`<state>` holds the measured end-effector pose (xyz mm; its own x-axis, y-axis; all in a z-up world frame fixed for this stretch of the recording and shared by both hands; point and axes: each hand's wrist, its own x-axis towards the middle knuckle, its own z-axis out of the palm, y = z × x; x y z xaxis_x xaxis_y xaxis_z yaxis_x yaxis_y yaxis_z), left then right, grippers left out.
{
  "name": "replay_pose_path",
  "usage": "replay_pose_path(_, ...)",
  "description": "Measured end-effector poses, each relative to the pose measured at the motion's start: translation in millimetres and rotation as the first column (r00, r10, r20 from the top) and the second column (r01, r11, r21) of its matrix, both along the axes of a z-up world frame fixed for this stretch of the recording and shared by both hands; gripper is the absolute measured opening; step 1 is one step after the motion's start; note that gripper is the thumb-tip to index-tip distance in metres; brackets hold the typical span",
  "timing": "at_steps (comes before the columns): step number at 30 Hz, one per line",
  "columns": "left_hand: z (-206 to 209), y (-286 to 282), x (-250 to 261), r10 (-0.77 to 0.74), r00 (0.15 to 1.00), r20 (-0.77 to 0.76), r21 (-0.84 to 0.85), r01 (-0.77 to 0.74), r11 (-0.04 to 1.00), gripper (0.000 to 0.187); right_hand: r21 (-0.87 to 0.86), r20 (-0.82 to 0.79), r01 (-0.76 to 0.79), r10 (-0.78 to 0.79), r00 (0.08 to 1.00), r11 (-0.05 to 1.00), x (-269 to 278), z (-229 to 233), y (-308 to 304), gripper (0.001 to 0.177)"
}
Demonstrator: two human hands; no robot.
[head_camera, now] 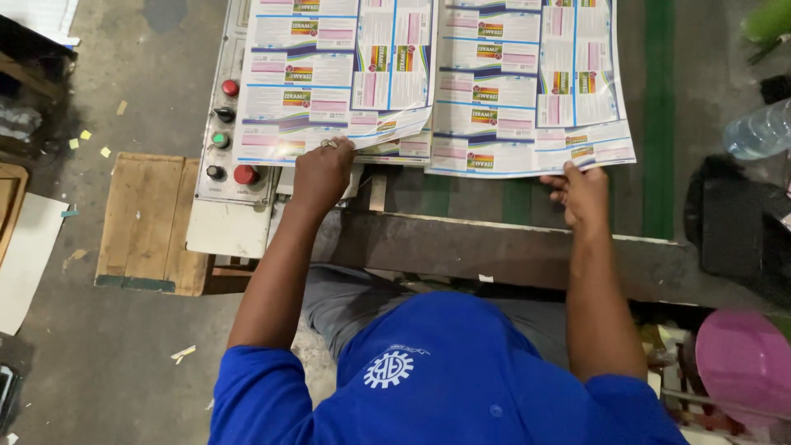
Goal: The person folds large printed sheets in half by hand, repeatedly picking them from a stack on a machine and placing them onto a growing pile on the table. The task involves continuous manual folding and stacking of the paper sheets.
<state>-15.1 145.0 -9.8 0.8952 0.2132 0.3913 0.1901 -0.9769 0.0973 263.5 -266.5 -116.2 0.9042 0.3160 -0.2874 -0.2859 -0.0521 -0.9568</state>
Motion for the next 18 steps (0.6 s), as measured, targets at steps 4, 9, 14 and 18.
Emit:
replay_pose_path(4, 16, -10, -4, 0.045, 0.999, 0.01, -0.103, -0.044, 0.994, 0.01, 0.071, -0.082, 0.038, -0.032, 0.996, 0.997, -1, 13, 1, 0.031)
replay_pose_path(9, 18, -40, -13, -0.081, 0.957, 0.278, -0.056, 0.1, 0.993, 0.026, 0.128, -0.127, 0.037, -0.021, 0.992, 0.991, -46, -17, -24, 0.048)
replay_pose_path(14, 17, -109, -4, -0.279, 0.932, 0.23, -0.146, 0.317, 0.937, 0.036, 0.142, -0.123, -0.239, 0.257, 0.959, 0.96, -128, 28, 27, 0.045)
replay_pose_path(18, -27, -155, 14, -0.371, 0.92, 0.129, -0.127, 0.386, 0.914, 0.039, 0.237, -0.066, -0.412, 0.437, 0.897, 0.88, -153, 37, 52, 0.04)
